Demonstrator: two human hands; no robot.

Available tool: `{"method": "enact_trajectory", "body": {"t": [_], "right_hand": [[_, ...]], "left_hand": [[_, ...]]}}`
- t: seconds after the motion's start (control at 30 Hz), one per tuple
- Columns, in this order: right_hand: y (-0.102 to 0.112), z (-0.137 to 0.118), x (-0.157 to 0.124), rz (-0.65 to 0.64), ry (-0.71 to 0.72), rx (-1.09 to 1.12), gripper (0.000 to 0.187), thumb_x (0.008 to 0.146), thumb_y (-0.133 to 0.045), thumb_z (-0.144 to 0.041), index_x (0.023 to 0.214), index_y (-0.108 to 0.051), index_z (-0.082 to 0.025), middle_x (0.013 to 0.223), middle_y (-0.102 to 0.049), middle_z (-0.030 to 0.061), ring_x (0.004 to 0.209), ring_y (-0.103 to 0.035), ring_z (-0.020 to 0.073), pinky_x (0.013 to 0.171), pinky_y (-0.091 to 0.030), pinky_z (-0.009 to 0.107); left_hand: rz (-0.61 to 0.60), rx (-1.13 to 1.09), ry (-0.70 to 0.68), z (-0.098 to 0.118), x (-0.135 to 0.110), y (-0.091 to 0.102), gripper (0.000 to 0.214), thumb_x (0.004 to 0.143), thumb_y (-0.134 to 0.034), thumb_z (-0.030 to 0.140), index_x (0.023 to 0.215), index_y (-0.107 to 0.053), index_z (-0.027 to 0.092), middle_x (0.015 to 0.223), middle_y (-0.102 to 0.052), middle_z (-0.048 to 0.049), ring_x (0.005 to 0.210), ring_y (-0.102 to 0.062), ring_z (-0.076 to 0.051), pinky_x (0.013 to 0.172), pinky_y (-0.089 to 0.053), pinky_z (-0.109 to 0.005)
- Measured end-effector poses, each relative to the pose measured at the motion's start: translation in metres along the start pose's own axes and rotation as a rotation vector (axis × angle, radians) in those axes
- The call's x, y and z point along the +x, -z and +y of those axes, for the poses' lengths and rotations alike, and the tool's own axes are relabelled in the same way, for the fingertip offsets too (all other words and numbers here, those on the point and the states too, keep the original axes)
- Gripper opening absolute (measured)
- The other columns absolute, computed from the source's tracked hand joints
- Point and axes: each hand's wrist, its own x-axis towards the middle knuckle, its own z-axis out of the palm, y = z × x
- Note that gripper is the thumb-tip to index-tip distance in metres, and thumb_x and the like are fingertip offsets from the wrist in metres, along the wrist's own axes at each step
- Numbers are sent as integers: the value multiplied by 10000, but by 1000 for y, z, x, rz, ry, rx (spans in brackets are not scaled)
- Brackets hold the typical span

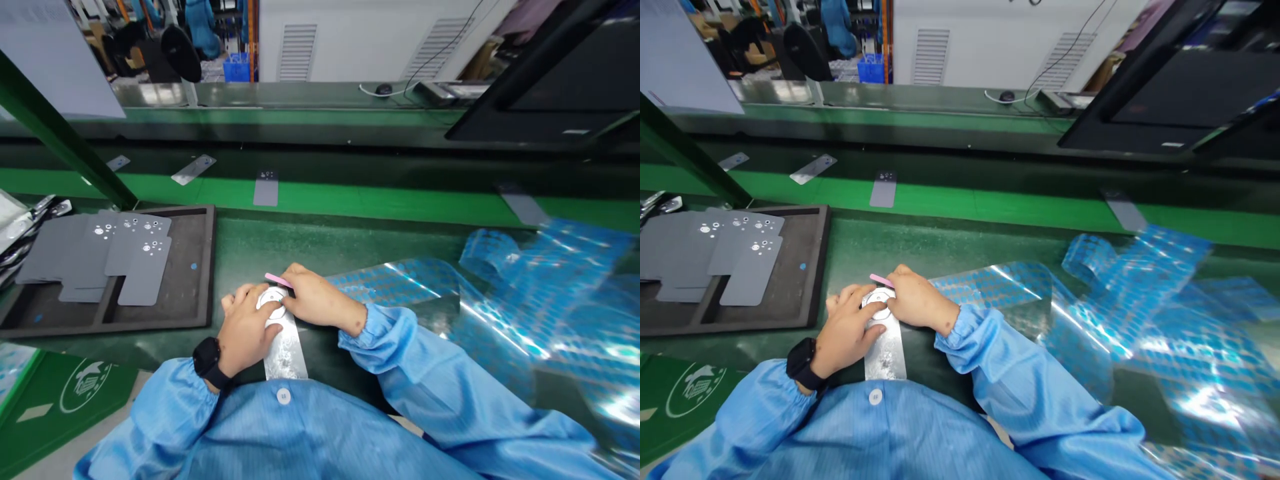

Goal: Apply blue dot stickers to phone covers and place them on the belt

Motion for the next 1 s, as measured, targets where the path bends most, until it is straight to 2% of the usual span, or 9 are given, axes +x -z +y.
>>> {"method": "enact_trajectory", "body": {"t": [0.27, 0.37, 0.5, 0.53, 0.6, 0.7, 0.8, 0.9, 1.0], "right_hand": [[16, -5, 13, -90, -12, -151, 88, 759, -607, -139, 833, -652, -131, 870, -657, 118, 823, -614, 224, 714, -430, 289], [20, -11, 15, -109, -17, -82, 43, 733, -618, -127, 746, -644, -158, 762, -668, 91, 714, -608, 214, 624, -400, 293], [41, 0, 32, -126, 27, 158, 89, 717, -606, -125, 752, -664, -183, 694, -666, 19, 629, -570, 160, 568, -391, 261], [53, 7, 42, -98, 18, 239, 89, 723, -601, -140, 755, -673, -182, 691, -665, 7, 624, -568, 149, 576, -403, 252], [82, 27, 68, 57, -80, 415, 81, 725, -608, -186, 736, -685, -163, 663, -653, 6, 591, -558, 139, 571, -412, 252], [131, 55, 108, 406, -309, 414, 106, 715, -638, -202, 777, -693, -137, 588, -603, 6, 515, -513, 134, 530, -386, 262], [161, 66, 122, 620, -362, 111, 123, 686, -708, -197, 787, -691, -128, 712, -658, 70, 687, -606, 195, 644, -430, 285], [160, 55, 101, 690, -281, -54, 156, 715, -708, -257, 818, -691, -142, 830, -687, 99, 786, -632, 231, 700, -444, 300], [138, 40, 55, 705, -182, 20, 167, 741, -665, -286, 859, -690, -170, 808, -684, 54, 711, -622, 197, 664, -450, 290]], "left_hand": [[24, -34, -2, 3, 2, -2, 351, 776, -696, 283, 1123, -650, 298, 1336, -522, -104, 1212, -397, -358, 847, -375, -539], [75, -72, -23, 3, 2, -9, 293, 767, -697, 267, 1057, -657, 286, 1352, -510, -99, 1242, -384, -365, 860, -376, -546], [357, -141, 3, 3, -1, -11, 157, 802, -628, 244, 958, -629, 217, 1252, -561, -120, 1217, -425, -337, 929, -379, -529], [432, -149, 25, 3, 0, -6, 123, 824, -592, 236, 942, -613, 210, 1206, -578, -120, 1192, -450, -320, 938, -386, -510], [514, -139, 54, 3, 9, 14, 100, 859, -525, 224, 940, -582, 209, 1128, -604, -111, 1129, -500, -288, 932, -404, -470], [503, -47, 76, -3, 45, 57, 128, 868, -507, 236, 984, -553, 205, 1067, -626, -105, 1063, -538, -275, 900, -423, -443], [396, 98, 196, -18, 107, 94, 204, 869, -510, 269, 1057, -542, 197, 1104, -624, -118, 1100, -533, -286, 908, -432, -431], [203, 209, 403, -40, 174, 106, 349, 857, -525, 311, 1183, -506, 191, 1198, -608, -142, 1172, -524, -302, 926, -442, -425], [119, 246, 519, -58, 224, 99, 458, 778, -612, 345, 1184, -533, 148, 1158, -636, -198, 1128, -570, -365, 861, -481, -457]]}}
